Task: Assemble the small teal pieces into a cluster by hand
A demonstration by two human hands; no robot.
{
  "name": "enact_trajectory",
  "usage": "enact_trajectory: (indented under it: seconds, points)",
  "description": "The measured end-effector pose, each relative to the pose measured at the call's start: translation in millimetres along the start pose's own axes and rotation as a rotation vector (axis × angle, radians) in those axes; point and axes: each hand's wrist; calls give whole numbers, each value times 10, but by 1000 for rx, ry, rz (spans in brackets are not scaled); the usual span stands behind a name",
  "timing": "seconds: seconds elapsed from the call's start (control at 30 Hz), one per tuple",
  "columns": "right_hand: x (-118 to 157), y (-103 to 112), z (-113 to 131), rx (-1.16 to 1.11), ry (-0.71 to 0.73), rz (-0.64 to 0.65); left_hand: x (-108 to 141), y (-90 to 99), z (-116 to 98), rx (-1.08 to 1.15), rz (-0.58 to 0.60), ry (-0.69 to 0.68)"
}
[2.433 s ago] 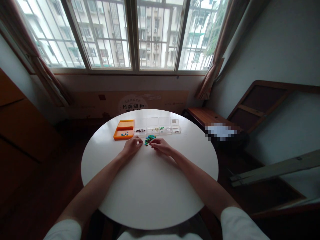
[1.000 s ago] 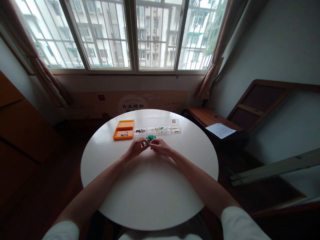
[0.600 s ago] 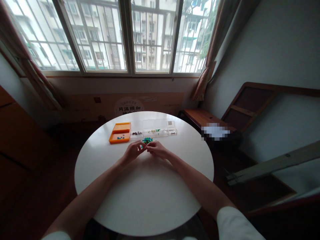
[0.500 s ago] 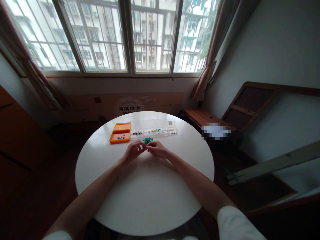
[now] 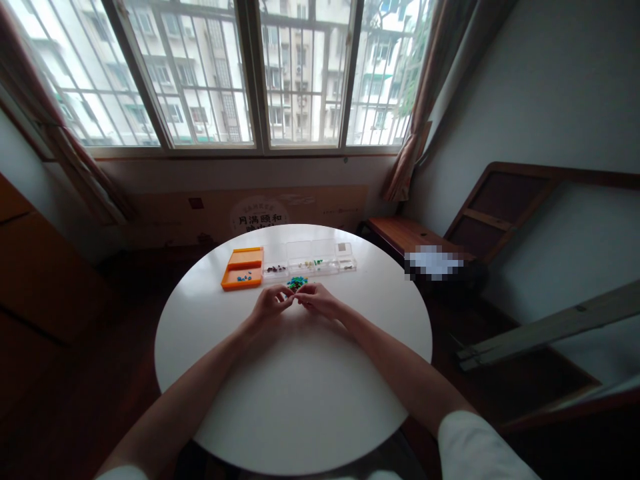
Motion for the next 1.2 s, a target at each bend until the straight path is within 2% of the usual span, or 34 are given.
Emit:
enact_trajectory:
  seconds: [0.27, 0.5, 1.2]
  points:
    - [-6, -8, 21, -2, -32, 7, 16, -1, -1, -113, -11, 13]
    - [-5, -12, 22, 13, 3, 24, 25, 23, -73, -219, 1, -29]
    - [-12, -24, 66, 11, -16, 27, 21, 62, -80, -255, 9, -53]
Point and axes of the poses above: each hand's wrist, its own x-axis away from the middle knuckle, its own y-axis out of the back of the hand, z = x × y, and after that the axes turned 7 degrees about -y, right-handed
